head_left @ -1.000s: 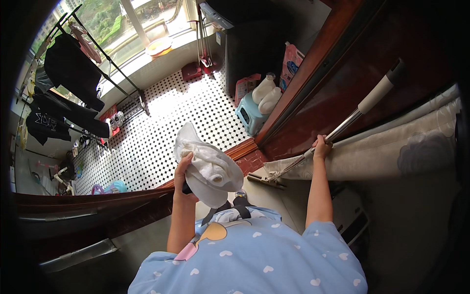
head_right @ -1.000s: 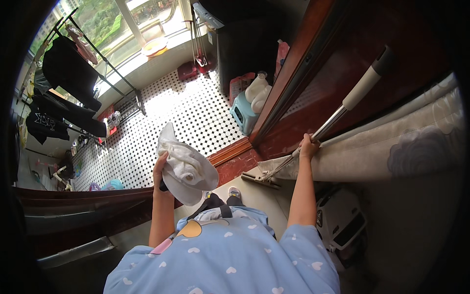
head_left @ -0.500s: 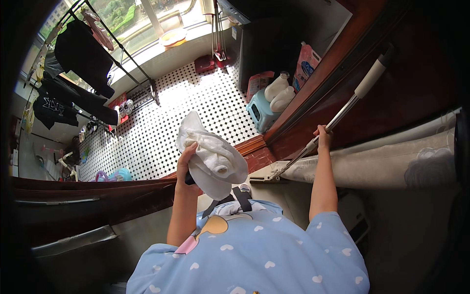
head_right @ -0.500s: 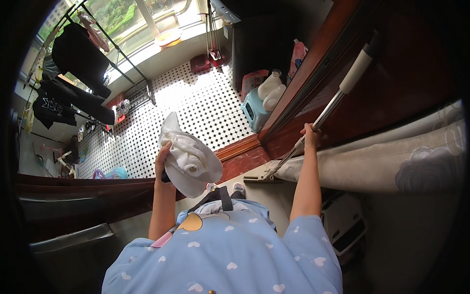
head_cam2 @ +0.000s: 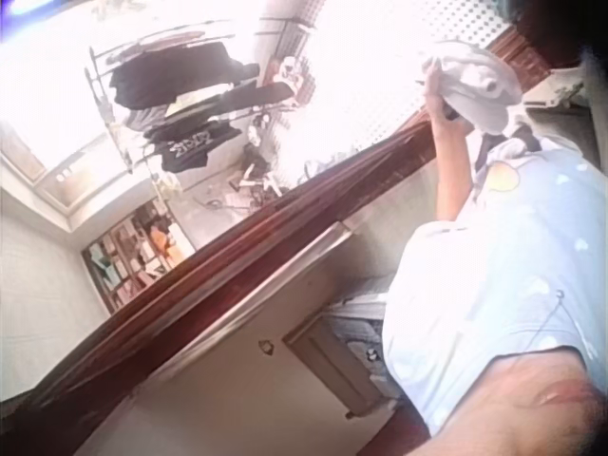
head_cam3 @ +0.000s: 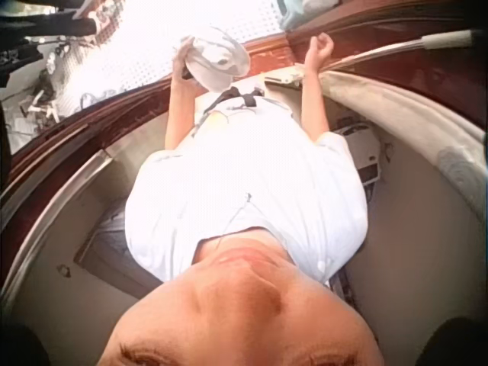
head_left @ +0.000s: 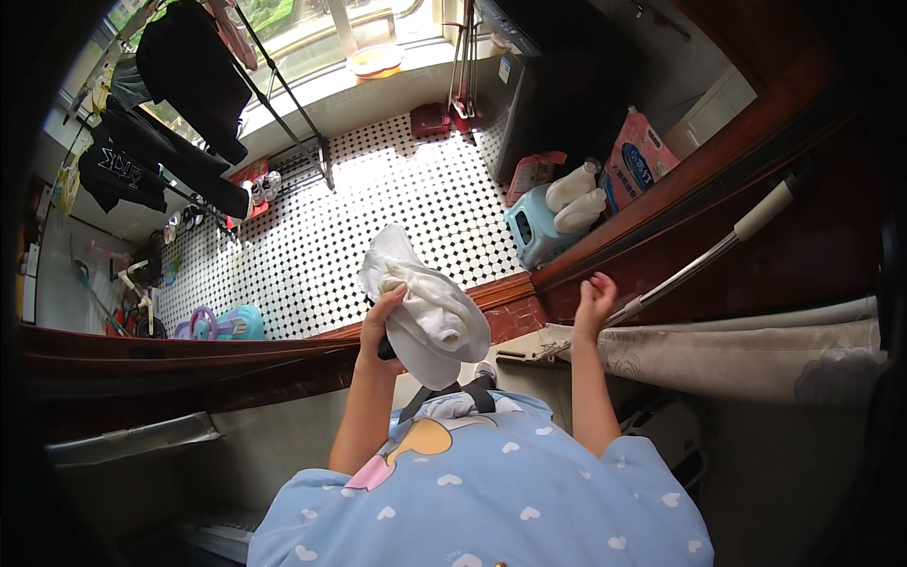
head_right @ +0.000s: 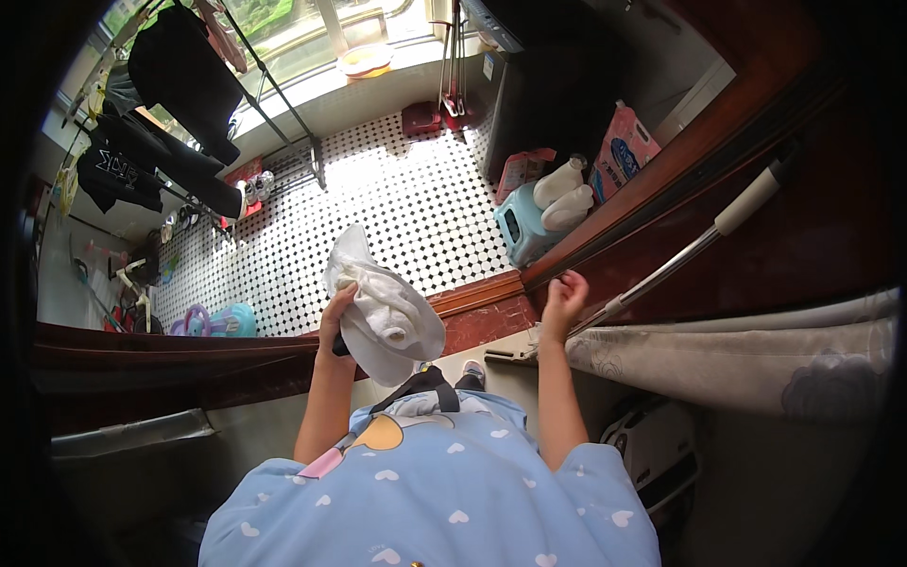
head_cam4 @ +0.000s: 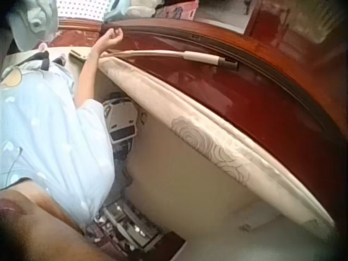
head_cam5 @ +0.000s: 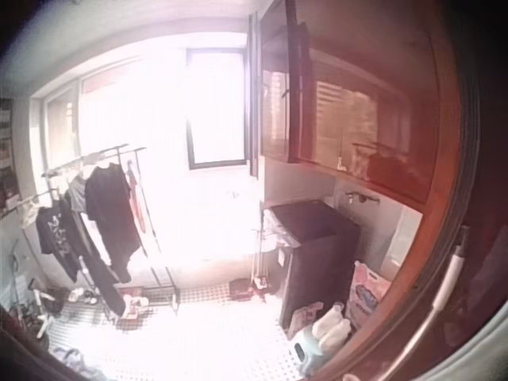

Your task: The person retrieves a mop and a white cloth from the bathroom, then walks to the balcony. They hang the white cloth and several pairs of socks on a drying rack using clothespins, then remove a pair of black pants from the rack and fold them.

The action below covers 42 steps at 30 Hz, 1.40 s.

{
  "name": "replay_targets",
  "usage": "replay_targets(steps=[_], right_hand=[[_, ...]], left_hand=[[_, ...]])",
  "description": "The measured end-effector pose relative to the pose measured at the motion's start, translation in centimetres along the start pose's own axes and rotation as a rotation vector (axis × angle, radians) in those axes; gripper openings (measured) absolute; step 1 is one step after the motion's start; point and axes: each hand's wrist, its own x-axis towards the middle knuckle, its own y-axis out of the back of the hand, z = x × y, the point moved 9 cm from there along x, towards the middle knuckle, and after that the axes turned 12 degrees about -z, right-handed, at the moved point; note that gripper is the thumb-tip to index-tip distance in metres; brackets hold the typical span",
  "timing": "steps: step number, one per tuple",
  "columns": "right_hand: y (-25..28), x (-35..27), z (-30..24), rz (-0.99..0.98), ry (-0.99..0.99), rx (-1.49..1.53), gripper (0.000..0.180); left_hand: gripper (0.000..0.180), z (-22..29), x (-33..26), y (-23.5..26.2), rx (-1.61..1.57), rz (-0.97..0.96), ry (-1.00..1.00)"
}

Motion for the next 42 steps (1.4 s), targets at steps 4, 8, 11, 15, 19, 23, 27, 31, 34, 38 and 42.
replay_targets(steps=[4,8,11,15,19,23,27,31,34,38,42], right_hand=[[-17.0,-5.2,-8.5,-0.851,-0.153,0.343,0.026],[-24.5,-8.7,-12.9,-1.203,-0.154,0.065,0.046],[-27.5,-9.4,-15.1,-1.198,0.106,-0.258,0.062],[-30.7,-7.8,-14.1,-1.199,0.131,-0.334,0.065],[-34.0,-3.9,-13.6,-1.175,0.145,-0.297,0.054],[-38.3,1.1,-10.2,-1.169,-0.132,0.07,0.043],[-42.6,7.3,-9.7,-1.18,-0.438,0.315,0.035],[-47.4,14.4,-9.8,-1.174,-0.429,0.425,0.037],[-50.9,18.5,-10.6,-1.281,-0.398,0.337,0.039],[-55.1,21.7,-10.5,-1.37,-0.357,0.243,0.042],[-59.3,24.9,-8.9,-1.4,-0.457,0.353,0.036]], left_hand=[[0.048,1.3,0.8,4.7,0.139,0.1,0.048],[0.048,2.8,2.5,7.5,0.206,0.093,0.017],[0.048,4.5,3.1,8.1,0.181,0.108,-0.013],[0.053,6.9,4.8,9.1,0.21,0.131,-0.037],[0.058,8.9,9.3,11.3,0.212,0.03,-0.05],[0.056,13.1,14.1,9.7,0.11,-0.076,-0.09],[0.047,17.6,20.6,8.5,0.012,-0.16,-0.14],[0.046,22.2,27.5,6.9,-0.033,-0.225,-0.174],[0.045,24.7,31.2,6.9,0.01,-0.165,-0.177],[0.048,28.1,34.8,7.4,0.023,-0.095,-0.192],[0.057,31.6,37.9,8.3,0.076,-0.094,-0.274]])
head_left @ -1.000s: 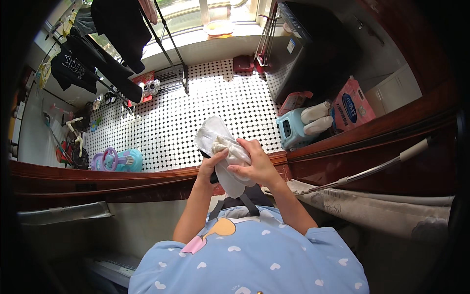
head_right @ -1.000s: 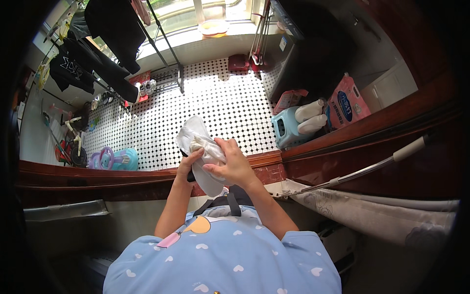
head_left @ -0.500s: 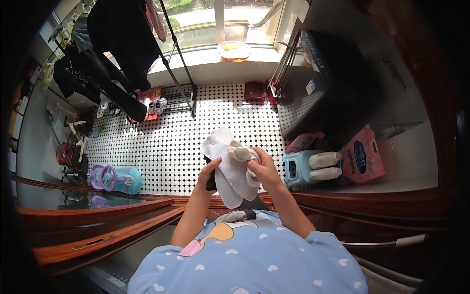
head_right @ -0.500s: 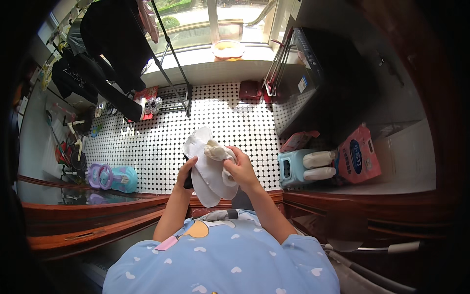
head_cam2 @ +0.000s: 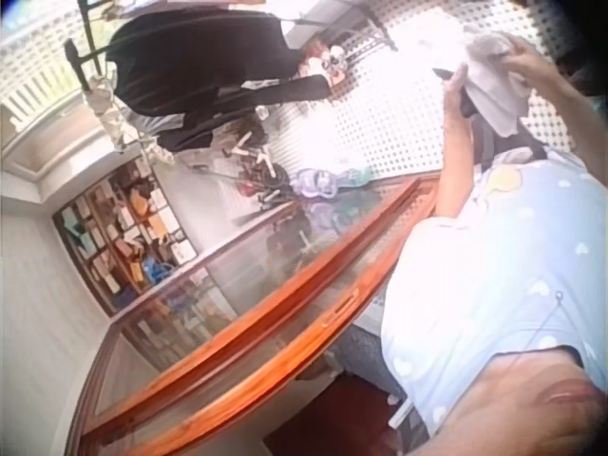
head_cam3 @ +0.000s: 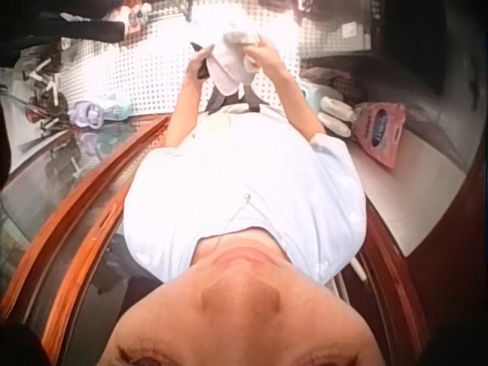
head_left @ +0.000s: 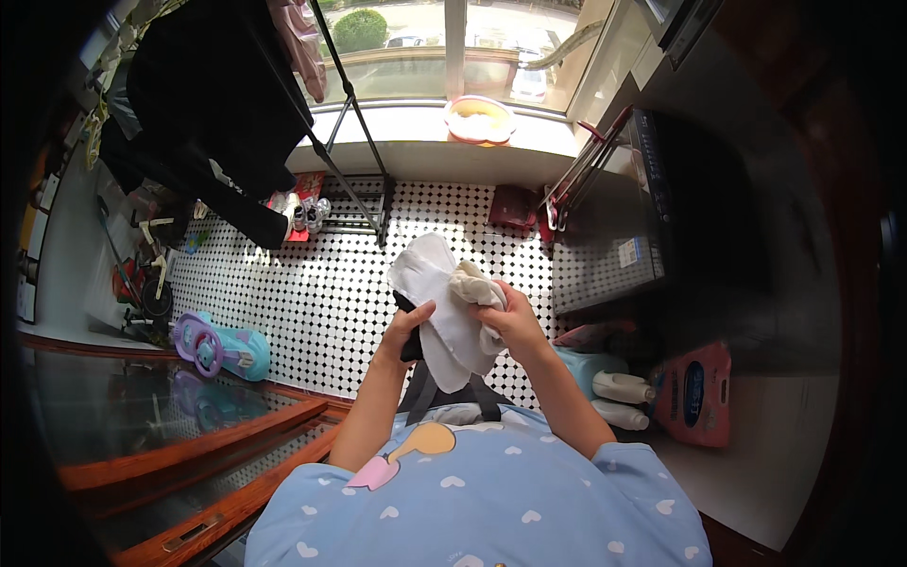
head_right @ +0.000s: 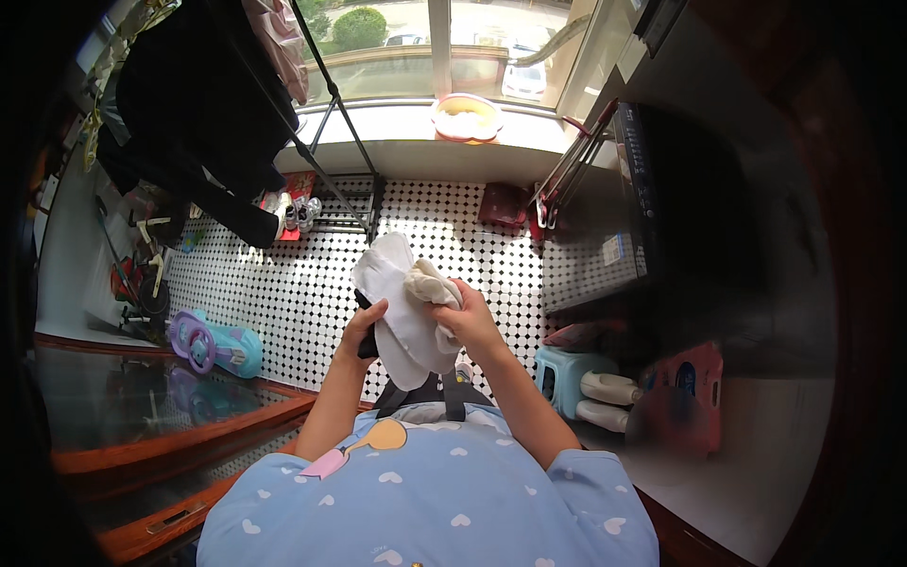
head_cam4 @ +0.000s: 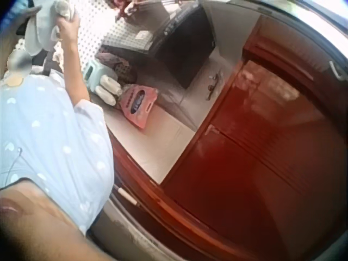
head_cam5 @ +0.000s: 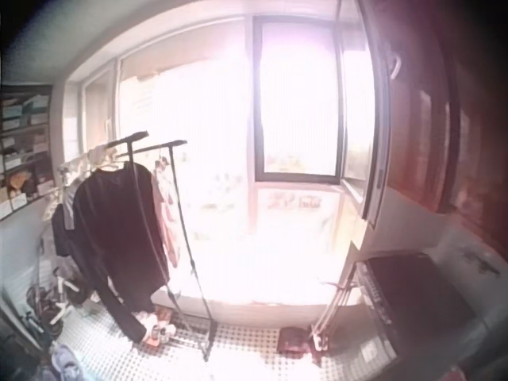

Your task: The person retrieves a mop and a white cloth from the bathroom, then walks to the balcony. They hang the white cloth and several pairs of socks on a drying rack using clothespins, then remove a pair of black pants from the rack and fold them.

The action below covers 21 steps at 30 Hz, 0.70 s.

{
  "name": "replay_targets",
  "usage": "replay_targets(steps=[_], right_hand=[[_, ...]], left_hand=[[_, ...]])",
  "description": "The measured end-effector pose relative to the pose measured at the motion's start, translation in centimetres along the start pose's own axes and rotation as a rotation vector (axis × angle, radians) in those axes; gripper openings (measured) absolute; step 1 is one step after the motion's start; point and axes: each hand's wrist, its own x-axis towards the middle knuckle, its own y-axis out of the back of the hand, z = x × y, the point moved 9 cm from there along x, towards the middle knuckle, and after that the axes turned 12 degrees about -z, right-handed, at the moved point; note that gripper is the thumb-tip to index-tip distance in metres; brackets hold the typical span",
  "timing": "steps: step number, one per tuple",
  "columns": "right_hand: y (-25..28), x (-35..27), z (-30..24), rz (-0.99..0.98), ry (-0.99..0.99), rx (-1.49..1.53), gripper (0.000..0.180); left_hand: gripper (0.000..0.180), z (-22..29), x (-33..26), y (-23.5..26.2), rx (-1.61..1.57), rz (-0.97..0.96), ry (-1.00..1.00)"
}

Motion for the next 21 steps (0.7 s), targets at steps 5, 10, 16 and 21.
replay_targets(steps=[5,10,16,21], right_hand=[[1.8,5.6,-0.7,-0.025,-0.021,0.307,0.034],[3.7,13.2,-2.7,-0.087,-0.045,0.337,0.033],[5.8,21.8,-5.0,0.012,0.037,0.389,0.031],[7.8,26.5,-5.1,0.122,0.061,0.491,0.027]], left_hand=[[0.066,3.4,5.2,2.9,0.03,-0.061,-0.033],[0.071,9.2,11.0,5.4,0.095,-0.07,-0.026],[0.07,15.2,17.9,7.9,0.005,-0.083,0.069],[0.065,17.2,22.1,10.2,-0.088,-0.076,0.135]])
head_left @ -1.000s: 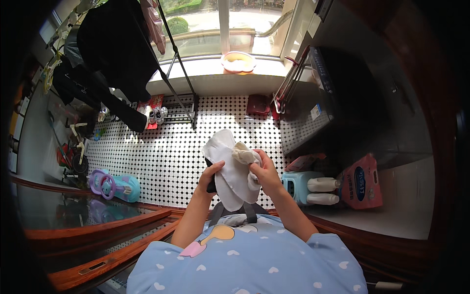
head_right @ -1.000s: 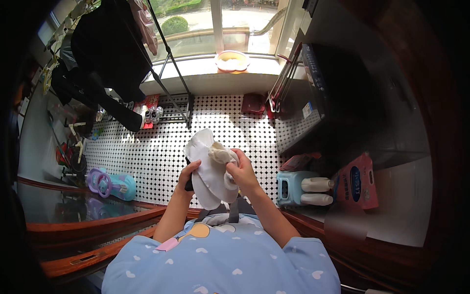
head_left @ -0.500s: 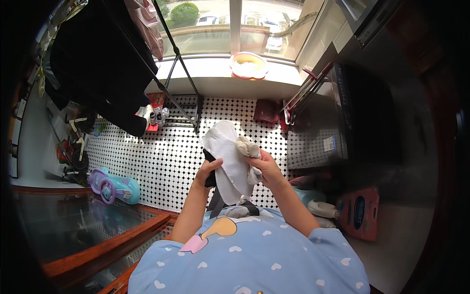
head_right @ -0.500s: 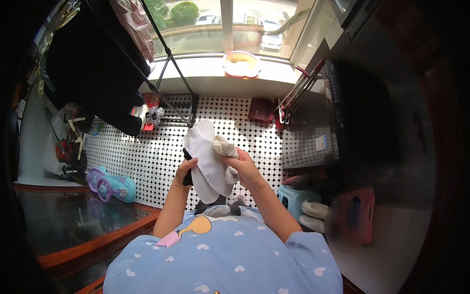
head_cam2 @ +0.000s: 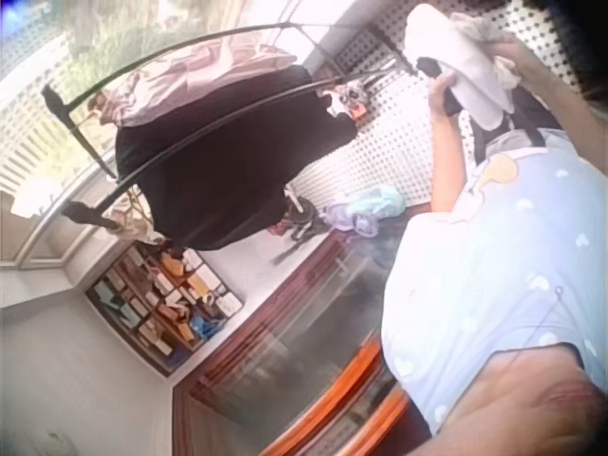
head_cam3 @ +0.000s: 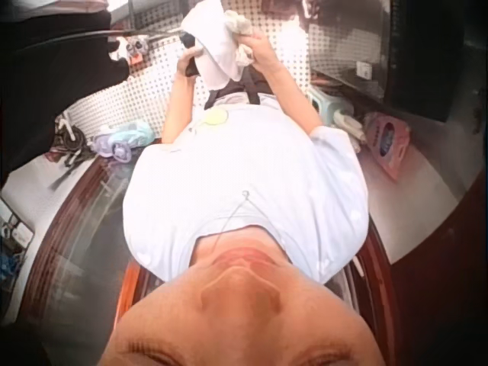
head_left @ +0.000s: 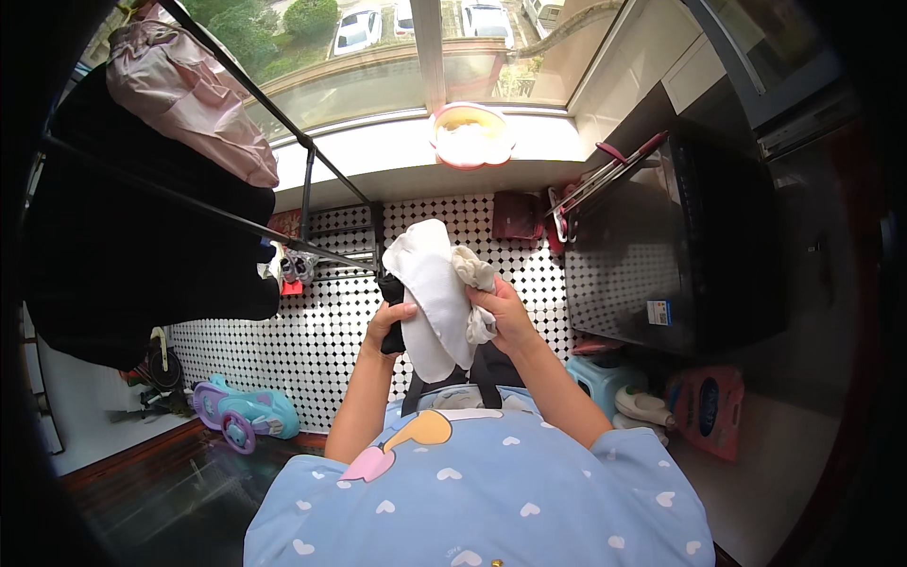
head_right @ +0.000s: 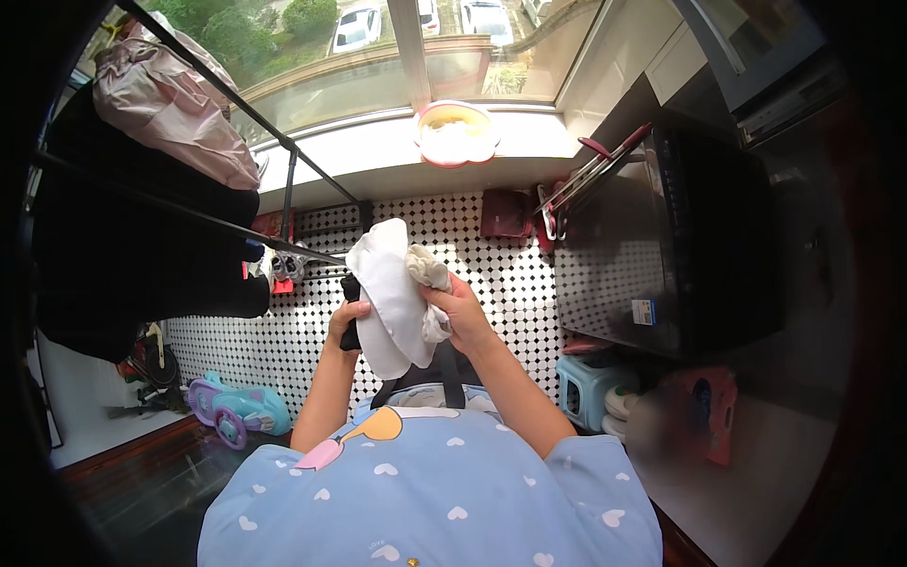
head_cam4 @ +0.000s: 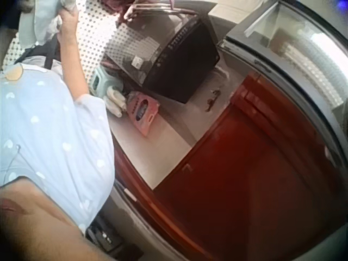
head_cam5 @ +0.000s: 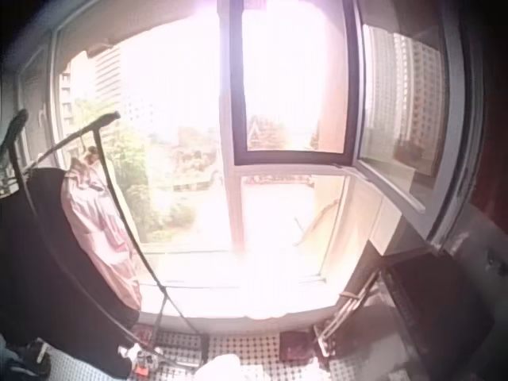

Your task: The person retrieves a mop and a white cloth from the bathroom, then walks to the balcony. They hang the white cloth and several pairs of socks on a drying rack using clothespins, then remove a pair of black pants from the rack and fold them.

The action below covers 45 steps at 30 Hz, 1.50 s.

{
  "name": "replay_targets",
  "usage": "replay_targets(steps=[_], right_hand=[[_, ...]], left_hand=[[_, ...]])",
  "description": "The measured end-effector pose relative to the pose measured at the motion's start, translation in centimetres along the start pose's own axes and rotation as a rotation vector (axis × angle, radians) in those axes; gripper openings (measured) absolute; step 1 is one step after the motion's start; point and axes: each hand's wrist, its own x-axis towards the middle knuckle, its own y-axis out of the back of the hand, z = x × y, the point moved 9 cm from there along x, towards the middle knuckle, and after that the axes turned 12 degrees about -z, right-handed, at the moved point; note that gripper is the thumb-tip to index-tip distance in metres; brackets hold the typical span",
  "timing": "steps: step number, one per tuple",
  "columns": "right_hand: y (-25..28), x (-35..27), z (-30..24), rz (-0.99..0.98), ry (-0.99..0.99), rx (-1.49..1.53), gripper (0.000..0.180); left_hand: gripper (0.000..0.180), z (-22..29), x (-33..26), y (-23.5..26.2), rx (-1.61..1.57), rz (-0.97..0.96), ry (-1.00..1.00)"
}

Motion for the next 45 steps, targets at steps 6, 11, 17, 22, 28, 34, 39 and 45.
replay_targets(steps=[6,11,17,22,28,34,39,45], right_hand=[[2.5,5.4,-2.6,0.036,0.0,0.085,0.027],[5.5,10.8,-4.8,0.05,-0.031,0.043,0.028],[9.3,17.7,-8.1,0.065,-0.099,0.069,0.037],[14.1,23.0,-9.2,0.11,-0.114,0.16,0.041],[18.0,29.7,-8.3,0.109,-0.134,0.184,0.044],[21.6,34.1,-4.3,0.217,-0.176,0.047,0.044],[24.6,37.0,0.0,0.346,-0.201,-0.121,0.04],[26.4,43.7,3.8,0.416,-0.164,-0.306,0.037]], left_hand=[[0.068,2.5,4.7,3.1,-0.014,0.042,0.029],[0.072,4.9,8.8,5.0,-0.052,0.1,0.046],[0.057,7.4,14.6,8.6,-0.23,0.154,0.004],[0.054,8.6,18.2,13.1,-0.296,0.216,-0.077],[0.052,10.5,20.4,17.2,-0.349,0.269,-0.178],[0.052,11.9,21.9,22.0,-0.383,0.306,-0.206],[0.051,12.2,23.7,26.2,-0.418,0.322,-0.213],[0.046,13.1,24.2,35.3,-0.404,0.441,-0.21]])
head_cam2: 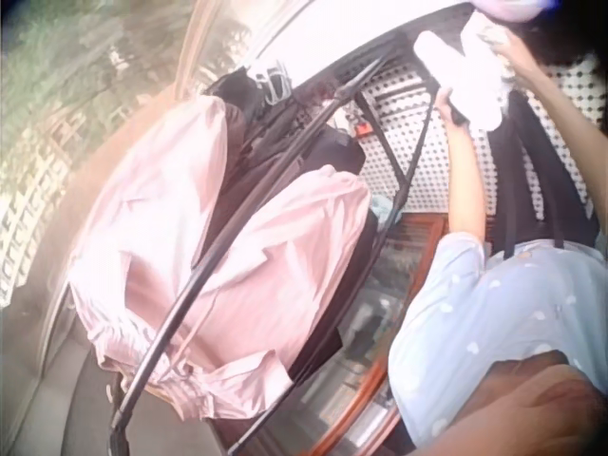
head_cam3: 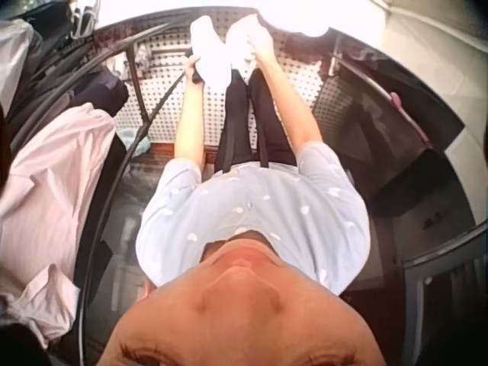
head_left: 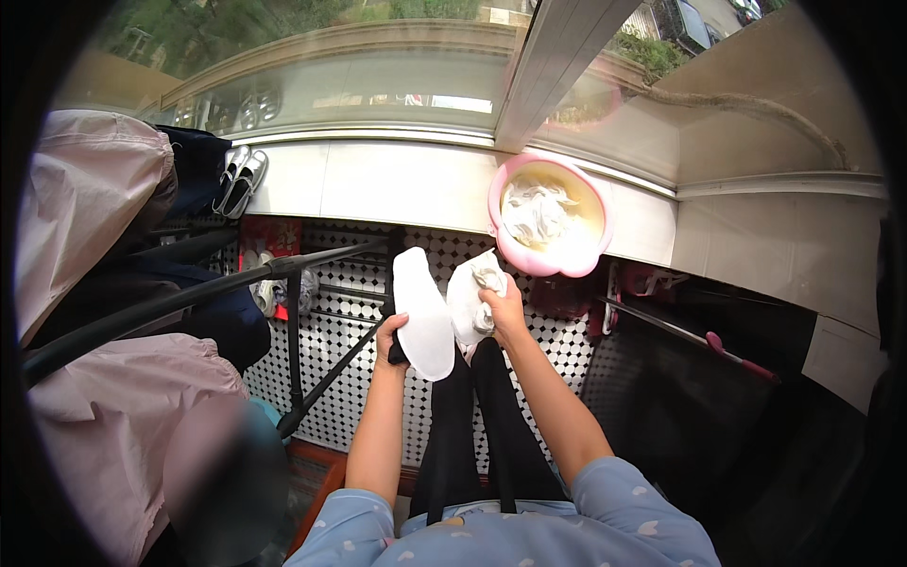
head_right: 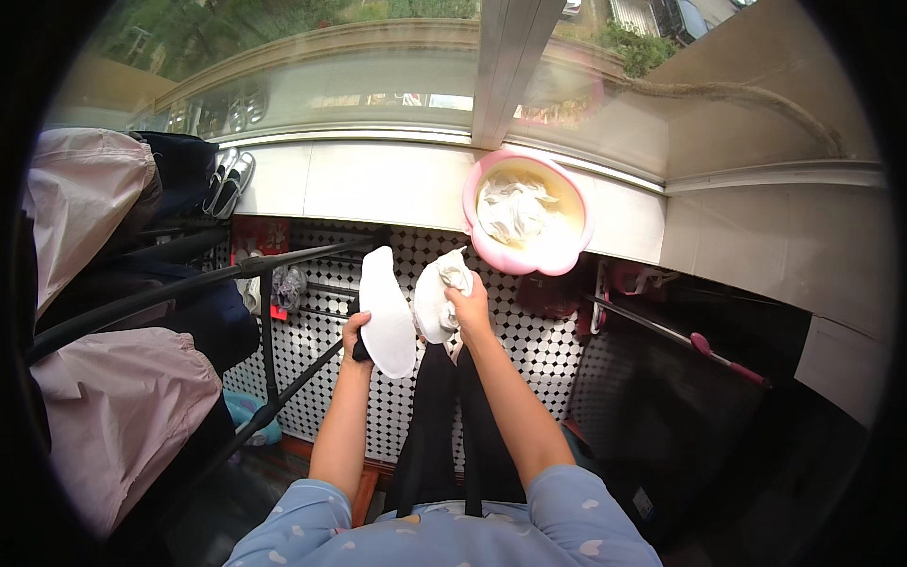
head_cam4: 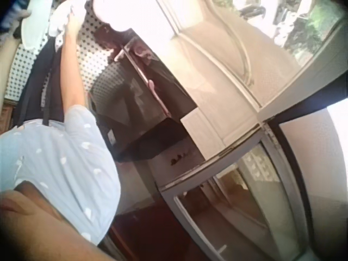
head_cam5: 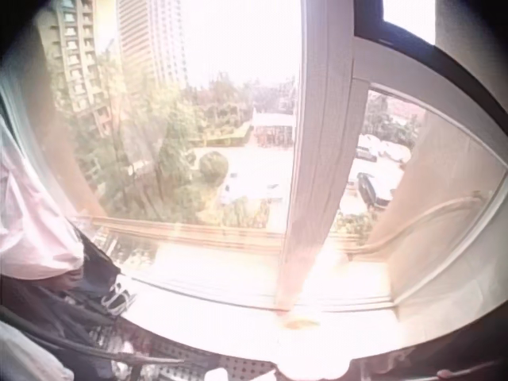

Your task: The person retrieves a mop and a white cloth from the bathroom, then walks to the balcony. They hang the white cloth and several pairs of socks on a drying rack using clothespins, then remove a pair of black pants from the rack and fold them.

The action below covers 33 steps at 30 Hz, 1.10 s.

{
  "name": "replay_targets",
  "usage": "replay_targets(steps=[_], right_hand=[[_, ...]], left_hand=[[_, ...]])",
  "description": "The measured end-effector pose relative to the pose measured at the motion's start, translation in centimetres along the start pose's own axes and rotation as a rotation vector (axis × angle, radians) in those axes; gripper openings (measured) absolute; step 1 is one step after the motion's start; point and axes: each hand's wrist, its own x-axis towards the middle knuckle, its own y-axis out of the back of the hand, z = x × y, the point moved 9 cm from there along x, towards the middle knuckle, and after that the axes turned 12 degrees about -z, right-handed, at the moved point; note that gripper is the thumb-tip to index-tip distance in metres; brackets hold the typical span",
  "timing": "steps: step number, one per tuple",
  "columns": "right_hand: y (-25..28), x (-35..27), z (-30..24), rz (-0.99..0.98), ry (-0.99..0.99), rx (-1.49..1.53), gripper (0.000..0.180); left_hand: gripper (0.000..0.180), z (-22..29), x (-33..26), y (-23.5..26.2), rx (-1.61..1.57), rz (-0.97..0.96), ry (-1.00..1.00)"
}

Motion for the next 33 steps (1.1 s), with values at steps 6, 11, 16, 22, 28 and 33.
replay_targets(steps=[6,11,16,22,28,33], right_hand=[[-2.5,9.0,1.4,0.021,0.091,-0.17,0.033],[-5.6,16.8,1.9,-0.111,0.087,0.076,0.038],[-5.4,23.9,4.3,-0.014,0.1,0.229,0.038],[-0.3,26.9,10.8,0.26,-0.14,0.129,0.041],[0.2,23.0,6.1,0.484,-0.023,-0.513,0.034],[-6.3,17.3,4.4,-0.165,-0.103,-0.075,0.028]], left_hand=[[0.048,4.0,4.5,4.3,0.077,0.018,0.056],[0.048,6.2,7.3,4.6,0.04,-0.002,0.034],[0.05,7.2,9.3,6.6,0.053,-0.038,0.011],[0.052,7.7,10.7,9.6,0.066,0.039,0.042],[0.05,8.0,11.5,11.3,0.114,0.12,0.066],[0.05,9.4,13.2,9.5,0.347,0.102,0.024]])
